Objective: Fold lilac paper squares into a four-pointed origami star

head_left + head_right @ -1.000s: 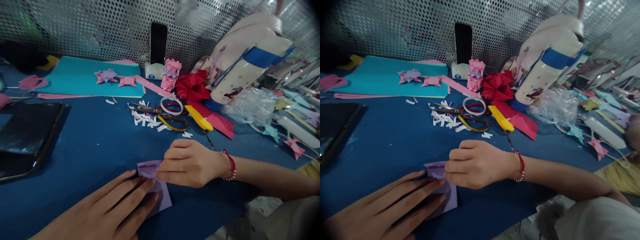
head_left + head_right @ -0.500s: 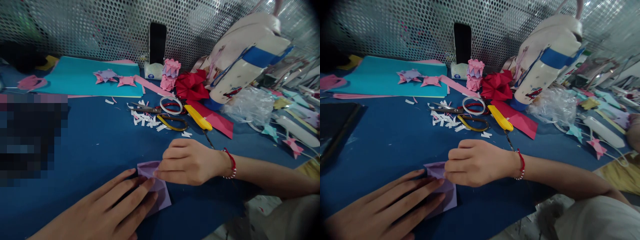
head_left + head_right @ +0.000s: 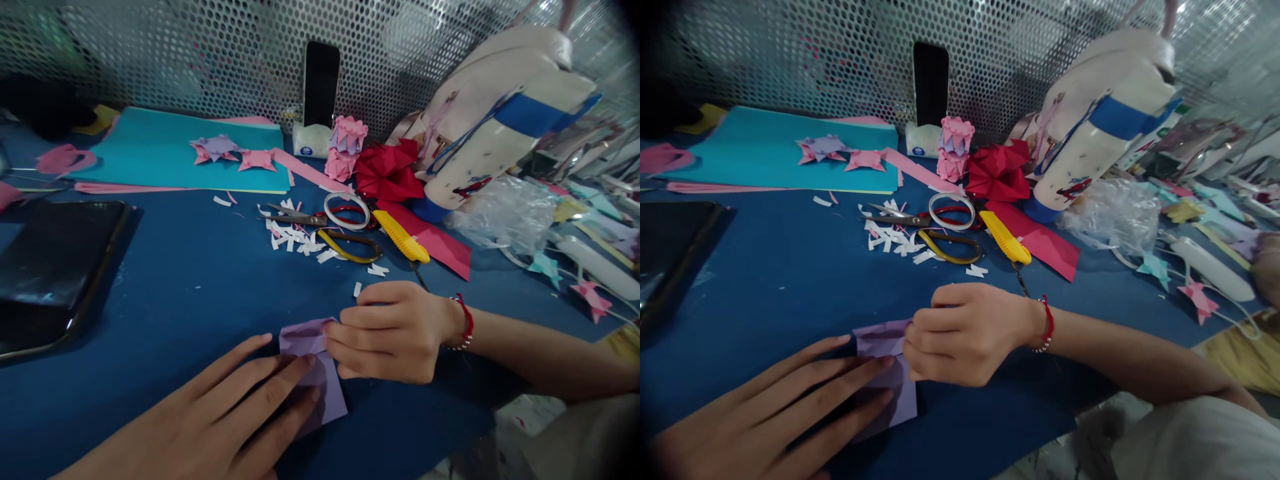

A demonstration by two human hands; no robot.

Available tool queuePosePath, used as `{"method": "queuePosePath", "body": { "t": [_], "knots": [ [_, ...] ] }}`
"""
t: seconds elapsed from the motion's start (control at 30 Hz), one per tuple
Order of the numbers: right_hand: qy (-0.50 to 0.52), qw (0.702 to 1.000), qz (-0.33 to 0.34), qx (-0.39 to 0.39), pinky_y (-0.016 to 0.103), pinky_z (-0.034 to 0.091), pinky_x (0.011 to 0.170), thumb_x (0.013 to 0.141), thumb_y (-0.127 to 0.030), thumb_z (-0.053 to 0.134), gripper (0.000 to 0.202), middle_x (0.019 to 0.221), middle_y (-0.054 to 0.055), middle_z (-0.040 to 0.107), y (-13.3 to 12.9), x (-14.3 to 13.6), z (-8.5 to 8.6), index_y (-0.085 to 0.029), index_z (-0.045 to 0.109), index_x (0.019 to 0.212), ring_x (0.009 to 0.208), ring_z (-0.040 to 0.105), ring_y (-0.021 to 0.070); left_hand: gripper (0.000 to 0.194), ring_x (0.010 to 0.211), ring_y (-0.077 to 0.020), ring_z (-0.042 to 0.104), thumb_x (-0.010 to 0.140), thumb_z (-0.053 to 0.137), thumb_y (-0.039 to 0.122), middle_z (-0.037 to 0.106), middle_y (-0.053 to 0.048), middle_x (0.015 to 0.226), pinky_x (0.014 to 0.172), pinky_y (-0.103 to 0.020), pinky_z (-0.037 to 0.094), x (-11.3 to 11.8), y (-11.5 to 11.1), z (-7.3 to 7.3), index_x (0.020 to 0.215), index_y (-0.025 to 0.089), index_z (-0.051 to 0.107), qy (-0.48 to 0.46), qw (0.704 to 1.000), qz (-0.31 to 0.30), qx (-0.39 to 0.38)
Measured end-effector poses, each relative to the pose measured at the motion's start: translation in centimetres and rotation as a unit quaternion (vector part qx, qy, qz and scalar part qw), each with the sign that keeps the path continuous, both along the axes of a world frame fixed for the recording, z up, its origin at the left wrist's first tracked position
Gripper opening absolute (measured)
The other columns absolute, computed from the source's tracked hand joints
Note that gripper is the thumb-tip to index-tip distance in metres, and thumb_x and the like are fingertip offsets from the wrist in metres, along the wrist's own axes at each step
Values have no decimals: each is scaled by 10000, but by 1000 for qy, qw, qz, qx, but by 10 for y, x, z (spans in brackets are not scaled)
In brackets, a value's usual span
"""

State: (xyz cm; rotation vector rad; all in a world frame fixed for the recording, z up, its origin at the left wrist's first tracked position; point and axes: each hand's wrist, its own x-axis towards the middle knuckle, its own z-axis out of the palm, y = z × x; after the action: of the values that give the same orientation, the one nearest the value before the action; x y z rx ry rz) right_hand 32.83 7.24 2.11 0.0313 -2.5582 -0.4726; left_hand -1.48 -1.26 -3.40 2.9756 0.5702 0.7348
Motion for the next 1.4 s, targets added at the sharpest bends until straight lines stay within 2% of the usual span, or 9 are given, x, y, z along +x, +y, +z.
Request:
{"method": "queuePosePath", "body": {
  "t": [0.13, 0.27, 0.4, 0.53, 0.7, 0.9, 1.0, 1.2, 1.4],
  "knots": [
    [-13, 1000, -8, -14, 301, 594, 744, 1262, -351, 881, 246, 974, 12, 875, -5, -3, -1, -242, 936, 1048, 981, 779, 153, 417, 1550, -224, 709, 1326, 715, 538, 874, -12, 1625, 1679, -451, 75, 1, -1, 4, 1611, 275, 871, -3, 1000, 1, 8],
    [-11, 999, -17, -28, 314, 595, 759, 1306, -409, 822, 329, 931, 15, 853, -8, -5, -2, -232, 946, 1058, 963, 782, 160, 423, 1516, -226, 724, 1322, 723, 514, 884, -13, 1580, 1681, -455, 67, 2, 0, 6, 1641, 270, 856, 0, 1000, -6, 4],
    [1, 999, 1, -36, 315, 595, 789, 1327, -408, 783, 384, 937, 25, 862, -4, -4, -2, -206, 956, 1050, 963, 788, 162, 400, 1518, -227, 710, 1320, 723, 545, 877, -3, 1586, 1678, -461, 71, 2, 3, 3, 1584, 288, 879, 4, 1000, -7, 1],
    [41, 997, 24, -66, 327, 574, 752, 1332, -293, 734, 394, 984, 19, 901, 3, -4, -6, -177, 955, 1027, 972, 798, 153, 408, 1529, -215, 700, 1349, 652, 584, 861, 18, 1630, 1668, -425, 4, -2, 5, 3, 1557, 320, 883, 17, 1000, -14, -21],
    [54, 992, 27, -111, 325, 570, 757, 1285, -270, 805, 326, 1073, 25, 938, 4, -3, -12, -197, 940, 999, 998, 817, 146, 396, 1490, -220, 681, 1332, 686, 619, 880, 31, 1582, 1667, -433, -22, -3, 6, 6, 1497, 327, 897, 23, 999, -19, -21],
    [71, 995, 18, -65, 339, 491, 655, 1227, -368, 891, 495, 900, -2, 866, -2, -4, -14, -249, 824, 751, 860, 749, 161, 336, 1435, -238, 714, 1328, 694, 551, 885, -2, 1516, 1670, -485, 37, -1, 7, 6, 1445, 318, 905, 18, 1000, -20, -10],
    [84, 994, 16, -72, 341, 486, 654, 1216, -378, 902, 520, 865, 2, 847, -5, -5, -15, -254, 799, 721, 855, 745, 169, 354, 1432, -245, 716, 1343, 664, 542, 895, -5, 1464, 1678, -504, 50, -1, 7, 6, 1463, 318, 911, 11, 1000, -26, -5],
    [85, 993, 5, -86, 351, 501, 687, 1260, -400, 858, 499, 822, -11, 819, -5, -7, -15, -230, 875, 791, 839, 729, 165, 366, 1435, -235, 722, 1351, 644, 560, 892, 22, 1475, 1686, -512, 80, -4, 8, 5, 1489, 369, 925, 20, 1000, -23, 0],
    [37, 998, -14, -57, 318, 566, 799, 1360, -442, 718, 408, 1111, 20, 932, 0, -3, -14, -214, 983, 1149, 1068, 784, 158, 420, 1433, -226, 748, 1388, 545, 519, 901, 18, 1504, 1679, -484, 124, 0, 8, 5, 1471, 338, 915, -4, 1000, -12, -6]
  ]
}}
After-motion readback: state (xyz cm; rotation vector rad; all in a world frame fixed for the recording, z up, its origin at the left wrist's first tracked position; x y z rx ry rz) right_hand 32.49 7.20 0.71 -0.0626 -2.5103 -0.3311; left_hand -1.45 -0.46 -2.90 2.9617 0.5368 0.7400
